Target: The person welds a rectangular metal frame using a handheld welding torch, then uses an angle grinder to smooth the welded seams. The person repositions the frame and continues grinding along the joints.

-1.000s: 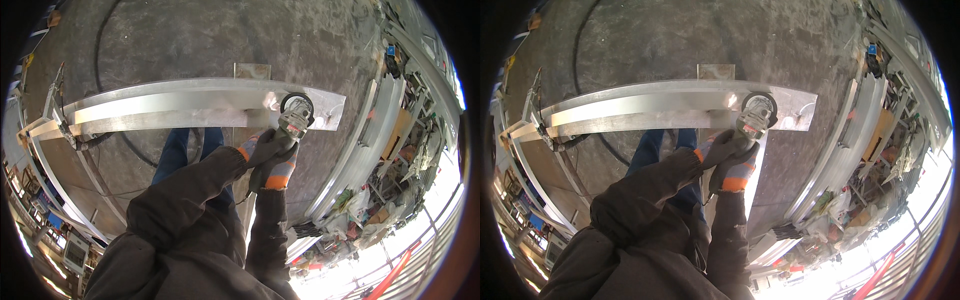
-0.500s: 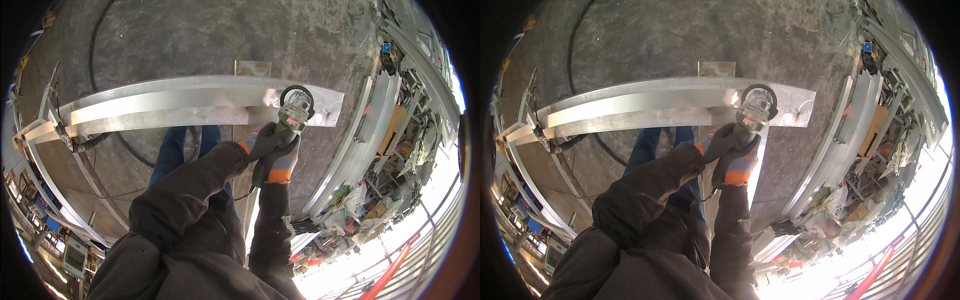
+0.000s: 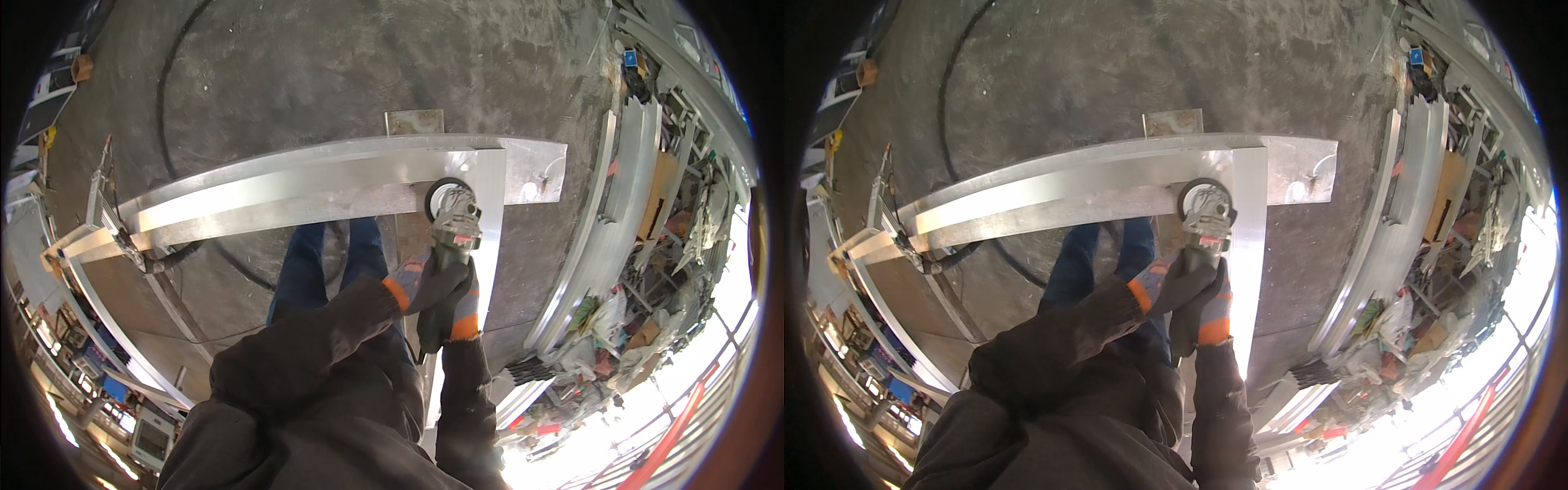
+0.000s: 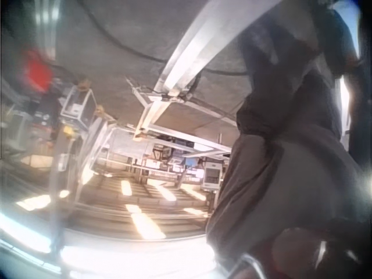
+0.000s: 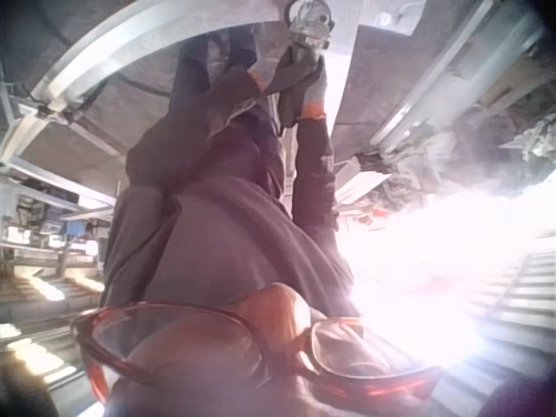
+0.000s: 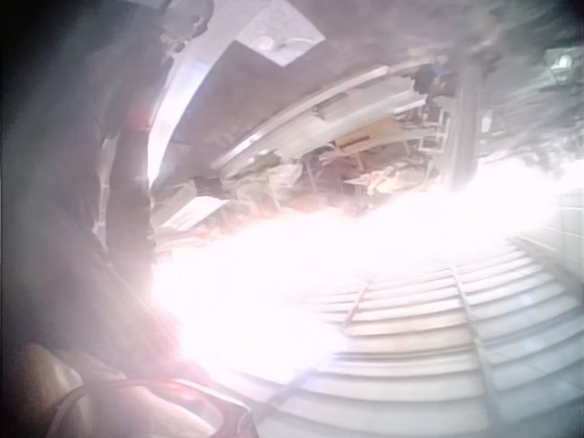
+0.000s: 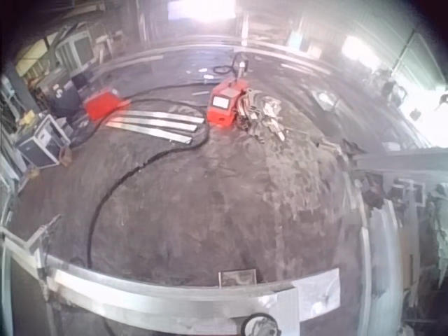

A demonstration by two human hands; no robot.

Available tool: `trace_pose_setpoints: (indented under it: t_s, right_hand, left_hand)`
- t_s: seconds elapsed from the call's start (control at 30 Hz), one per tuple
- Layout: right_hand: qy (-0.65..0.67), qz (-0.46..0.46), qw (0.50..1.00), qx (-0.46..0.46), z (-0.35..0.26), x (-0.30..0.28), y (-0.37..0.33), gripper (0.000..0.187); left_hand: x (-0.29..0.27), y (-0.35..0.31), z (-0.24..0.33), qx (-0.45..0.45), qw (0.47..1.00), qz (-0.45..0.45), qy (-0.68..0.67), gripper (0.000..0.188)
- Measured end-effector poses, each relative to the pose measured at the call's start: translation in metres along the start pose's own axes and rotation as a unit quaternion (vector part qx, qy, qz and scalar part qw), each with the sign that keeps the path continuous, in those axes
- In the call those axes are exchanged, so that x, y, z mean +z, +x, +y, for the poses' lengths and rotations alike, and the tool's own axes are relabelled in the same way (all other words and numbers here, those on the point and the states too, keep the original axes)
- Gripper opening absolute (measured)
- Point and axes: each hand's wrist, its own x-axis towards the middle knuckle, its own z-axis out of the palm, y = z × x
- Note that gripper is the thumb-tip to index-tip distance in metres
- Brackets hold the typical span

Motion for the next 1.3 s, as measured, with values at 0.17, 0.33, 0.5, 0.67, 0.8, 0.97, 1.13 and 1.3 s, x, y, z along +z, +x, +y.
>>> trace_pose_setpoints:
  t_s: [0.17,0.33,0.5,0.67,0.8,0.97,1.13,1.3]
  right_hand:
    - [0.023,-0.062,0.992,-0.104,0.021,0.014,0.006,0.039]
    - [0.096,0.04,0.986,-0.13,0.033,0.044,0.01,0.048]
    - [0.18,-0.107,0.978,0.021,0.033,0.038,0.007,0.047]
    - [0.166,-0.066,0.983,-0.031,0.027,0.029,0.007,0.046]
    - [0.152,-0.08,0.985,-0.022,0.048,0.041,0.008,0.044]
    - [0.068,-0.078,0.995,-0.003,0.056,0.028,0.002,0.046]
    - [0.018,-0.067,0.996,-0.052,0.0,-0.023,0.037,0.039]
    - [0.478,-0.04,0.861,0.173,-0.033,-0.041,0.057,0.043]
  left_hand:
    - [-0.025,-0.001,0.011,0.153,0.971,0.02,0.181,0.028]
    - [-0.023,0.002,0.024,0.076,0.992,0.013,0.098,0.023]
    - [-0.024,-0.004,0.032,0.137,0.96,-0.001,0.245,0.024]
    - [-0.025,-0.001,0.028,0.177,0.95,0.016,0.255,0.02]
    - [-0.029,0.003,0.014,0.179,0.934,-0.011,0.308,0.019]
    - [-0.019,-0.004,0.008,0.362,0.815,0.061,0.45,0.021]
    - [0.007,0.023,0.034,0.111,0.984,0.015,-0.139,0.035]
    - [0.024,0.048,0.033,0.135,0.962,0.026,-0.235,0.042]
